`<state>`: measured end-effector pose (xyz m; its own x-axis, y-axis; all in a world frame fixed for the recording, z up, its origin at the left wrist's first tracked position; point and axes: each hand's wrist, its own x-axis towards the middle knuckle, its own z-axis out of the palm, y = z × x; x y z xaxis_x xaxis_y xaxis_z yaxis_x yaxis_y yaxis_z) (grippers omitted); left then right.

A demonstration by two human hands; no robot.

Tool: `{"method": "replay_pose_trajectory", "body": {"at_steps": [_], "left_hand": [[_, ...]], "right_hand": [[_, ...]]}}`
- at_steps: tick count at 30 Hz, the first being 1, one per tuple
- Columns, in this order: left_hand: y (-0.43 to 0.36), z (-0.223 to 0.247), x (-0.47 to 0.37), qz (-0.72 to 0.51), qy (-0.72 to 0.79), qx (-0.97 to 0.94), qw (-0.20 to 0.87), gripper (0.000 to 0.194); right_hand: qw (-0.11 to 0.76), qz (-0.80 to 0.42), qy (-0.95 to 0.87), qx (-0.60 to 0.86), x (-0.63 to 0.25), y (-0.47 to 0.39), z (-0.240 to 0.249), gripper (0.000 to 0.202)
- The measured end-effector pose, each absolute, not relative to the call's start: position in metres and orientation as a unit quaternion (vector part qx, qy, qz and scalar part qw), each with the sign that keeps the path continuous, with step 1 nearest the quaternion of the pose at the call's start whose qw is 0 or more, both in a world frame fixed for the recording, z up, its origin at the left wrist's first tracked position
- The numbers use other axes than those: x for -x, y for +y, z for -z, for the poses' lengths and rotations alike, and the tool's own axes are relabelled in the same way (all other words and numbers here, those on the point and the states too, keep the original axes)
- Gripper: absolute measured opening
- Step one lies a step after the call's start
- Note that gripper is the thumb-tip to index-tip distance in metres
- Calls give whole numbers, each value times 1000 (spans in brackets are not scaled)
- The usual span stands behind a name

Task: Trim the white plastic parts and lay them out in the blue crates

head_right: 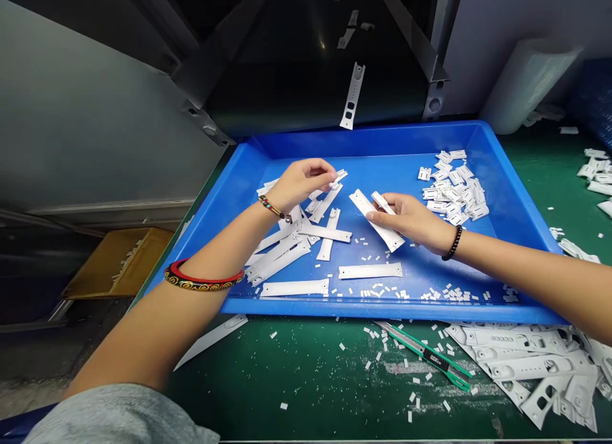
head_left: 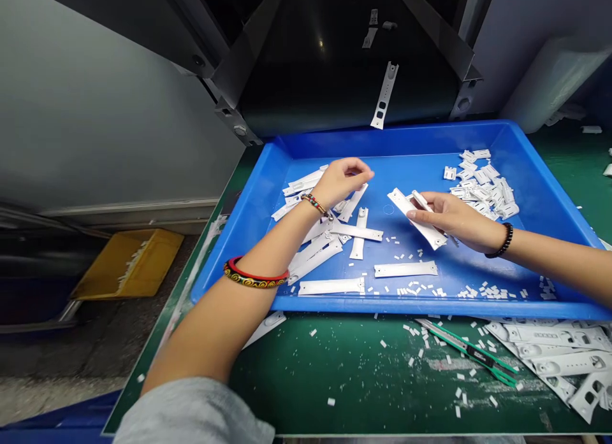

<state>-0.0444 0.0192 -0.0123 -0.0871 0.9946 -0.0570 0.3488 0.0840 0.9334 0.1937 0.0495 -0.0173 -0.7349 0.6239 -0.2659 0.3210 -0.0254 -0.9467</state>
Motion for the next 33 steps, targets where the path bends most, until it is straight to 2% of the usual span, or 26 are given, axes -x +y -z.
{"method": "replay_pose_trajectory", "body": {"at_steps": [2, 5, 7, 11, 17, 21, 25, 27, 30, 33], "left_hand": [[18, 13, 55, -268, 692, -597, 304, 22], [14, 20, 54, -52, 721, -637, 267, 33], [12, 26, 45, 9, 717, -654, 243, 34], [10, 31, 30, -19, 700, -670, 245, 17], [12, 18, 30, -183, 636, -606, 441, 4], [13, 15, 30, -221, 600, -570, 516, 7], [13, 18, 28, -211, 601, -570, 518, 9], [13, 21, 29, -192, 616, -596, 478, 4], [15, 23, 33, -141, 674, -651, 319, 19], [15, 25, 40, -64, 725, -666, 160, 33]], "right_hand": [[105, -605, -709, 347, -196, 51, 18, 43], [92, -572, -743, 335, -197, 52, 25, 39], [83, -563, -761, 312, -196, 53, 31, 38], [32, -568, -776, 274, -196, 52, 34, 40], [-5, -554, -794, 250, -198, 53, 29, 39], [2, -559, -792, 247, -198, 57, 32, 39], [-7, -576, -784, 231, -197, 57, 37, 37], [-14, -570, -790, 227, -197, 59, 39, 39], [4, -499, -830, 250, -198, 71, 43, 37], [57, -370, -873, 312, -202, 92, 52, 30]]}}
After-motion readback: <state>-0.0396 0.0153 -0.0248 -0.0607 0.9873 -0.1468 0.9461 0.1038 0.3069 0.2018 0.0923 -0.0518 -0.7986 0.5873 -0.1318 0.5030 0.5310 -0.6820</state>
